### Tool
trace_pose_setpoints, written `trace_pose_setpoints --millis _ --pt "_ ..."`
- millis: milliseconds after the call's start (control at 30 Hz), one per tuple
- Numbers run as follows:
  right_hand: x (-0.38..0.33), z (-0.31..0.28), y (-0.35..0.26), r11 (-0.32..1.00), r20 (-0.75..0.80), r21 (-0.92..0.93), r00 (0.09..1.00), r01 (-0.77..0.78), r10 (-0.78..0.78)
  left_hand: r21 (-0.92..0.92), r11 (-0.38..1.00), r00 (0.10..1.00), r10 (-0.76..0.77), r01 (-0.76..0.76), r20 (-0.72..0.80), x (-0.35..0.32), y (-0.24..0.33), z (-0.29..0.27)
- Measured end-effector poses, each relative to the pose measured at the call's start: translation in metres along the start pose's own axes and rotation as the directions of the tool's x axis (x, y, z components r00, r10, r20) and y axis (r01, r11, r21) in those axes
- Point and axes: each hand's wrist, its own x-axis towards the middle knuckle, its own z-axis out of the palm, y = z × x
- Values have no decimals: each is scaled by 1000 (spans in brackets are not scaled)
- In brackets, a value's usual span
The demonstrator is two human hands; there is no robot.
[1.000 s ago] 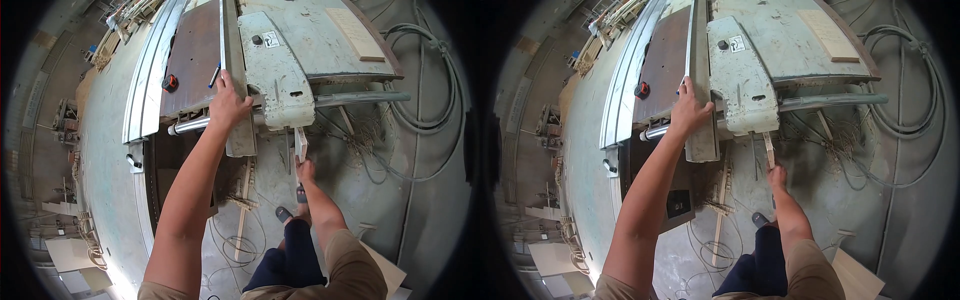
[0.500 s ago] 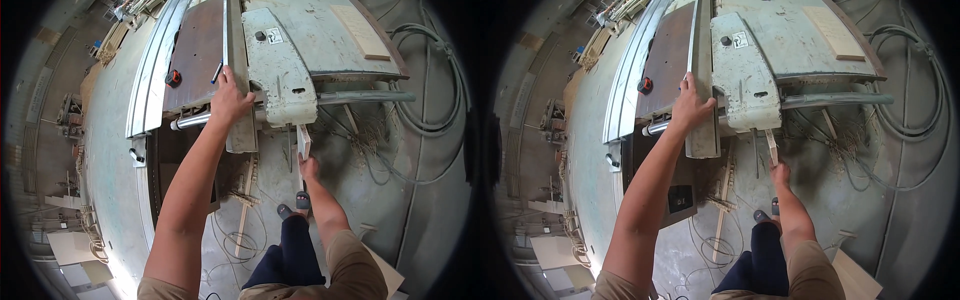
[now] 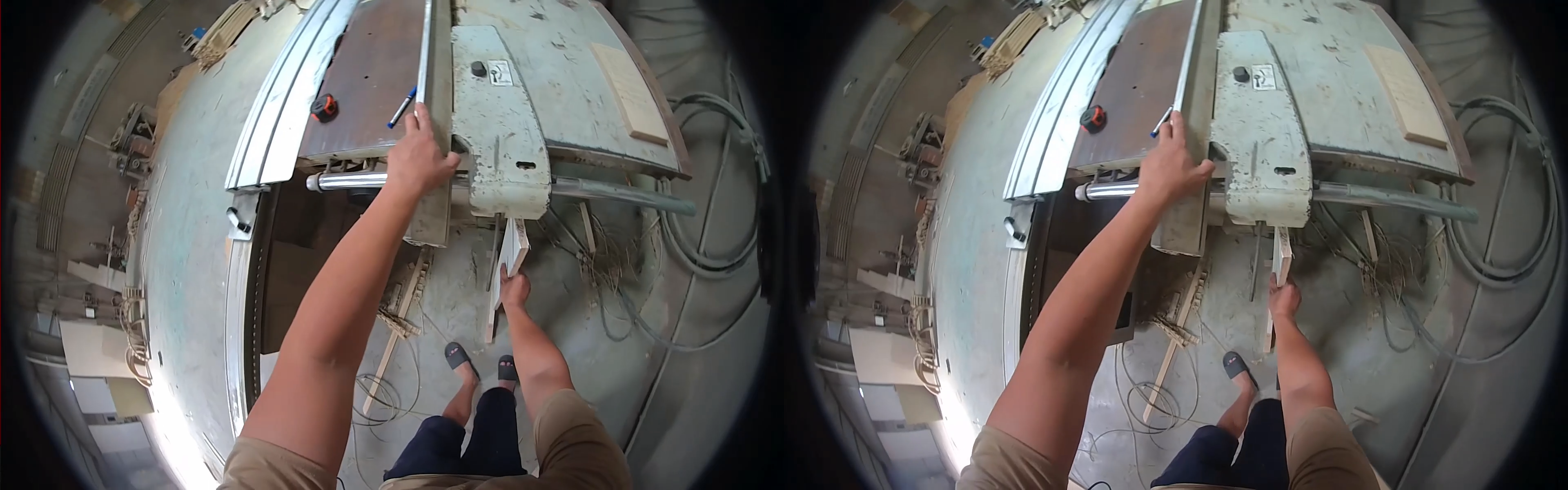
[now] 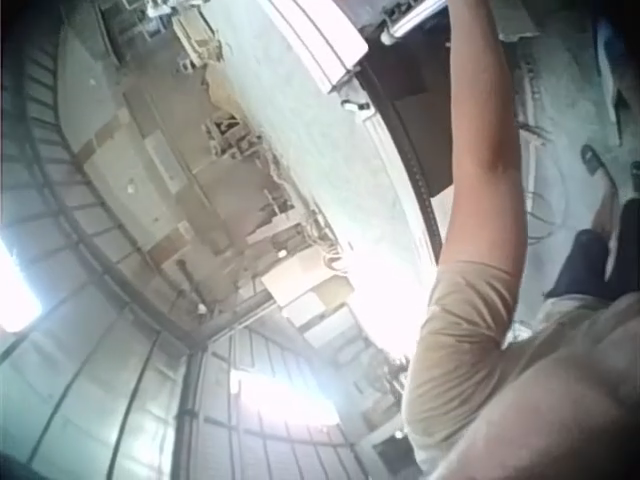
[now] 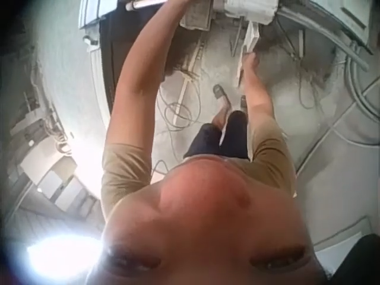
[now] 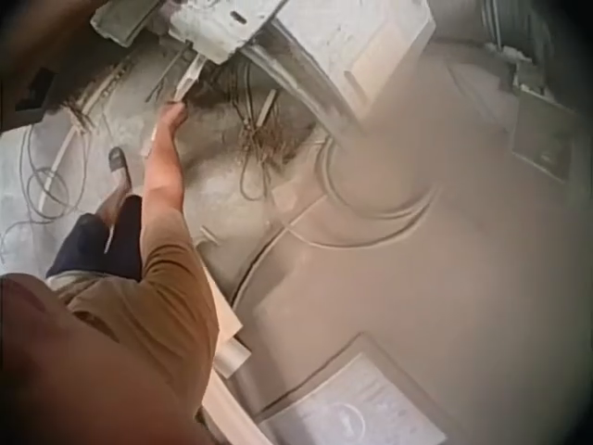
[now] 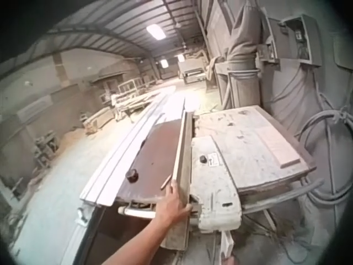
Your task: Use a tape measure to check dimensions and adjust settings on a sliding table saw or similar woodworking equipment.
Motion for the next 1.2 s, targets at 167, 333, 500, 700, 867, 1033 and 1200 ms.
trace_pose_setpoints --millis 167,333,500,700,867,1033,1200 --pt "-25 -53 -35 992 406 35 906 120 -124 -67 996 997 -64 60 -46 -9 -26 -17" --pt "-84 -172 98 990 546 79 826 113 -138 -139 988 830 -25 -64 -557 -163 21 -11" --pt "-161 -290 284 728 954 -284 259 624 151 -147 961 905 -270 233 -330 -489 -14 -13" --pt "-78 -450 248 267 803 586 -506 765 -314 -176 515 495 -856 839 -148 -794 -20 3" --pt "-91 -418 119 64 832 536 -513 842 -210 -441 660 147 -640 608 -754 -885 -11 -191" --pt "-137 -234 101 -104 888 357 -372 928 -270 80 955 41 71 285 -997 -1040 46 -414" --pt "-351 -134 -102 602 877 437 -168 668 -450 90 825 86 51 557 -995 -1238 46 -457"
